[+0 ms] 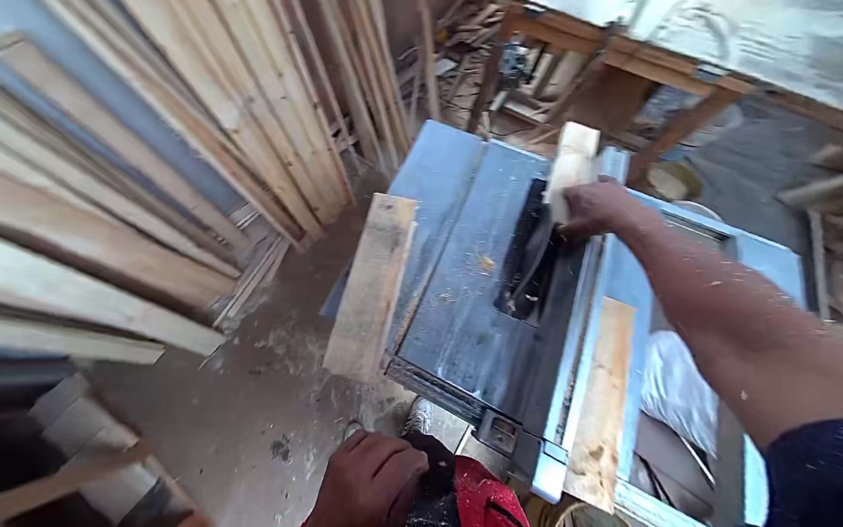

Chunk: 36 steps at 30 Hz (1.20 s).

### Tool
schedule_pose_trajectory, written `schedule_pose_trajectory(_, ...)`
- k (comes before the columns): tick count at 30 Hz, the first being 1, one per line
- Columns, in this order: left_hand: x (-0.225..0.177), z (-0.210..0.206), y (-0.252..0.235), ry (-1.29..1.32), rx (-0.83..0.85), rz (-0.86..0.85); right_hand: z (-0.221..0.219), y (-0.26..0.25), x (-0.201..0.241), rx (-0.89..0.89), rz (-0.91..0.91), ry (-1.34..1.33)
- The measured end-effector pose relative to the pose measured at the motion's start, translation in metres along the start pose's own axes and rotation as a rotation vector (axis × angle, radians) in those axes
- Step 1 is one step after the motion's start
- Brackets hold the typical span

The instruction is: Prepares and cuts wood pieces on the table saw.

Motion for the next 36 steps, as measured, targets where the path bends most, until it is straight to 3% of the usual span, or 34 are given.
schedule_pose_trajectory(2, 0.016, 0.006, -0.012, -0.075, -0.108, 0.108, 0.005, -0.013, -0.005, 0.010, -0.056, 0.002)
schedule_pose_trajectory(5, 0.027, 0.028, -0.048, -0.273, -0.204, 0.356, 0.029, -0.003, -0.017, -0.133, -0.179, -0.098)
schedule_pose_trajectory(9, 0.041, 0.042, -0.077, -0.393, -0.013, 0.645, 0.072, 0.048, -0.032, -0.386, -0.223, -0.194)
schedule_pose_trajectory(14, 0.071, 0.050, -0.095, -0.265, 0.101, 0.760, 0.090, 0.228, -0.001, -0.651, -0.323, -0.253)
schedule_pose_trajectory(17, 0.092, 0.065, -0.091, -0.154, 0.110, 0.801, 0.054, 0.354, 0.056, -0.702, -0.478, -0.269)
schedule_pose_trajectory(20, 0.090, 0.077, -0.084, -0.126, 0.071, 0.756, 0.007, 0.448, 0.140, -0.728, -0.590, -0.256)
schedule_pose_trajectory(22, 0.089, 0.085, -0.072, 0.117, 0.013, 0.714, -0.032, 0.484, 0.196, -0.691, -0.589, -0.295)
schedule_pose_trajectory(25, 0.092, 0.086, -0.037, 1.045, -0.001, 0.582, -0.088, 0.502, 0.258, -0.640, -0.465, -0.343)
schedule_pose_trajectory(27, 0.076, 0.082, -0.018, 1.713, 0.087, 0.522, -0.108, 0.496, 0.277, -0.601, -0.396, -0.359)
schedule_pose_trajectory(28, 0.067, 0.079, -0.009, 1.913, 0.141, 0.510, -0.113, 0.493, 0.283, -0.581, -0.382, -0.378)
schedule_pose_trajectory(33, 0.038, 0.061, 0.015, 2.255, 0.218, 0.469, -0.100, 0.483, 0.279, -0.535, -0.429, -0.400)
schedule_pose_trajectory(36, 0.035, 0.046, 0.020, 2.269, 0.244, 0.465, -0.085, 0.480, 0.282, -0.549, -0.441, -0.360)
Point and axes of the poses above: each hand's wrist, its own y-axis away from the middle knuckle, its own z-axis out of the back of the hand, x = y × z, the point moved 3 cm from there along -y, towards the middle knuckle, and after that the axes turned 8 degrees about y, right-handed, at the moved point
